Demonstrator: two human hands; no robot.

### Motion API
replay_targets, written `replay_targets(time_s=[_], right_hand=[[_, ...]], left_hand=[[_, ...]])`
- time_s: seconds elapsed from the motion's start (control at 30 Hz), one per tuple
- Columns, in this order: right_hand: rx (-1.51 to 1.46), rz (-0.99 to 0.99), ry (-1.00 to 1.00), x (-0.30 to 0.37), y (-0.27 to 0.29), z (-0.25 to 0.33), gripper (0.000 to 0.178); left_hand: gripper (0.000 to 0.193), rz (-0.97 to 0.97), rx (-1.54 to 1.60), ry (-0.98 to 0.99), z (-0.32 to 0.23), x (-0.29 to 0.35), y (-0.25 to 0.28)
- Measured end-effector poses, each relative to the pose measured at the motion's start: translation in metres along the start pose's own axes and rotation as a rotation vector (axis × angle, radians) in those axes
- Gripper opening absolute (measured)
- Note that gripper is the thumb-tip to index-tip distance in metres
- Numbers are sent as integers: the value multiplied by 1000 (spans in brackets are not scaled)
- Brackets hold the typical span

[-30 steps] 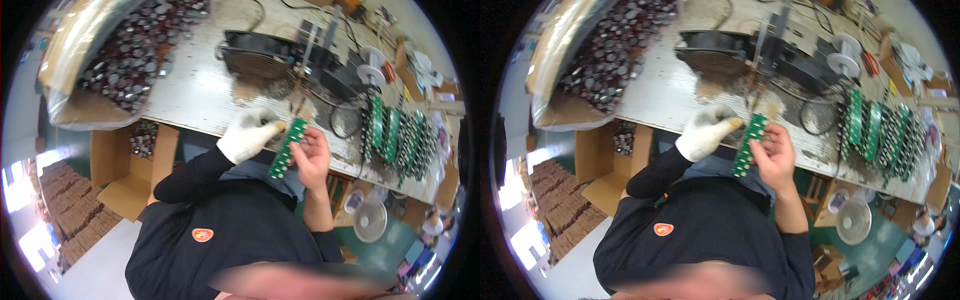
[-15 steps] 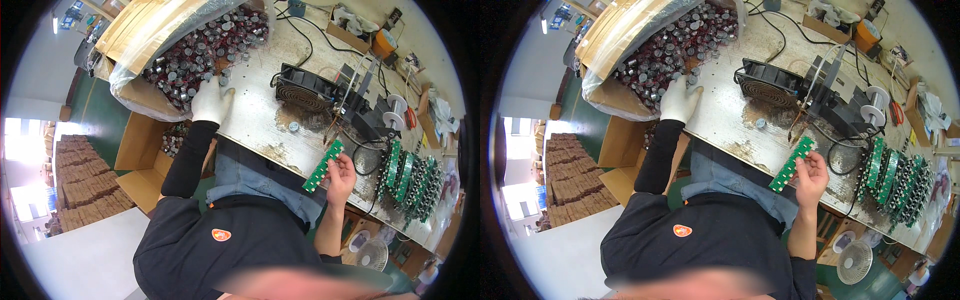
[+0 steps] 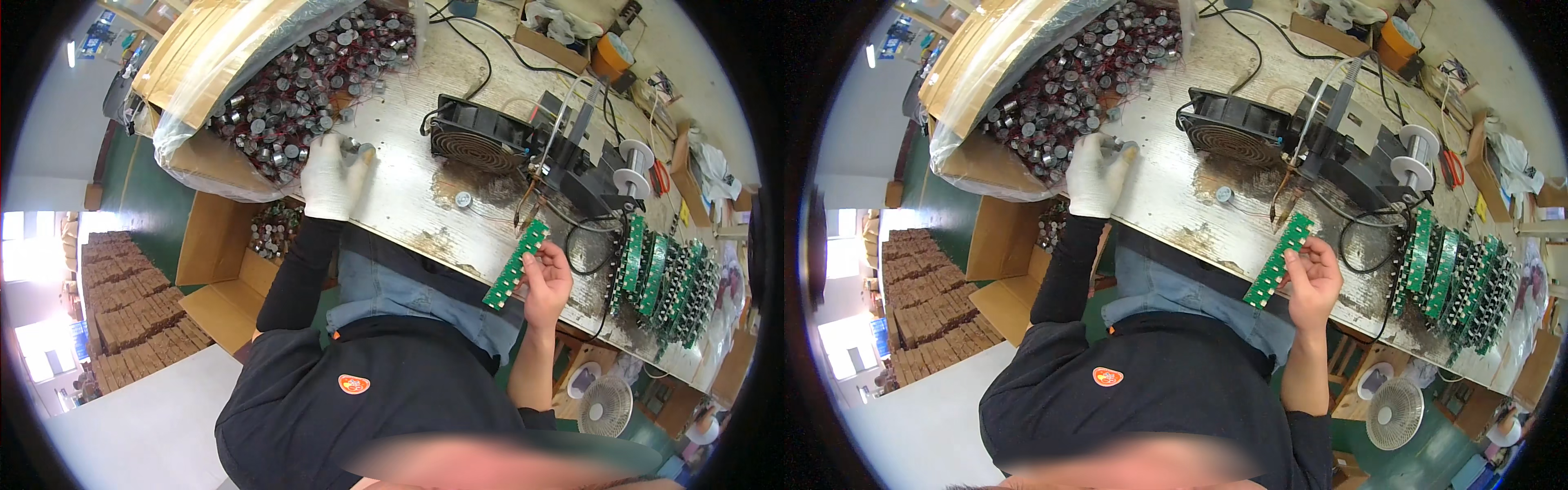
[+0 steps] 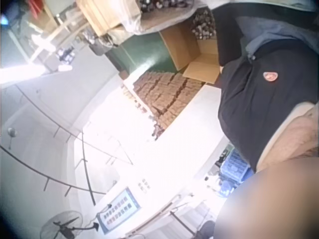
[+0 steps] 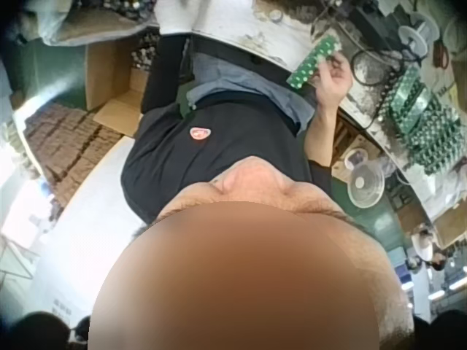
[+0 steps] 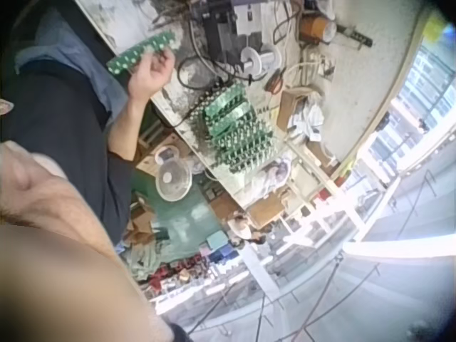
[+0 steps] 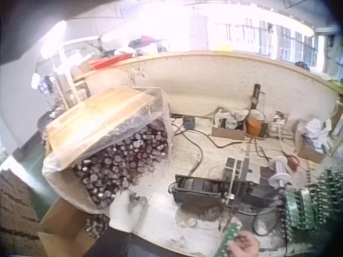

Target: The person solders electronic components onto a printed circuit board using a soldering iron and solder from a spool.

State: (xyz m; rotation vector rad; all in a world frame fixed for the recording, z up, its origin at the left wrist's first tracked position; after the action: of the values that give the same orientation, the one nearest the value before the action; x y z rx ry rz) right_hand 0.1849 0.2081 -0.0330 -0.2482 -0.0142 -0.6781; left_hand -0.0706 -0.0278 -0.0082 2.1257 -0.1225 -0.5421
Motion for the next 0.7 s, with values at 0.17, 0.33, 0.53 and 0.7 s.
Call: replay_targets(time_s=[0.17, 0.33, 0.53, 0.7], right_hand=[[3, -7, 4, 1, 0, 0, 25], [-12, 14, -1, 1, 1, 1, 26], [-6, 12, 15, 0, 1, -1, 26], [2, 11, 16, 1, 1, -1, 26]], left_hand=[[41, 2, 5, 63, -11, -7, 0], [34, 9, -9, 28, -1, -12, -11], [20, 1, 75, -16, 2, -15, -9], [15, 54, 61, -47, 0, -24, -9]])
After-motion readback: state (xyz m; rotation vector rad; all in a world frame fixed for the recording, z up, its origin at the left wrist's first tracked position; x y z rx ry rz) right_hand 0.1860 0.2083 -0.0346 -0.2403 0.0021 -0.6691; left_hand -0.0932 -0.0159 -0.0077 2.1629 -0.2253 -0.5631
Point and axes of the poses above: each hand's wrist, its own x-axis away from the middle knuckle, its own y-axis out of the back of the hand, z = x × y, the point moved 2 cm from there along -x, towards the middle knuckle, and after that the axes turned 2 degrees about x, right-handed, at the moved point
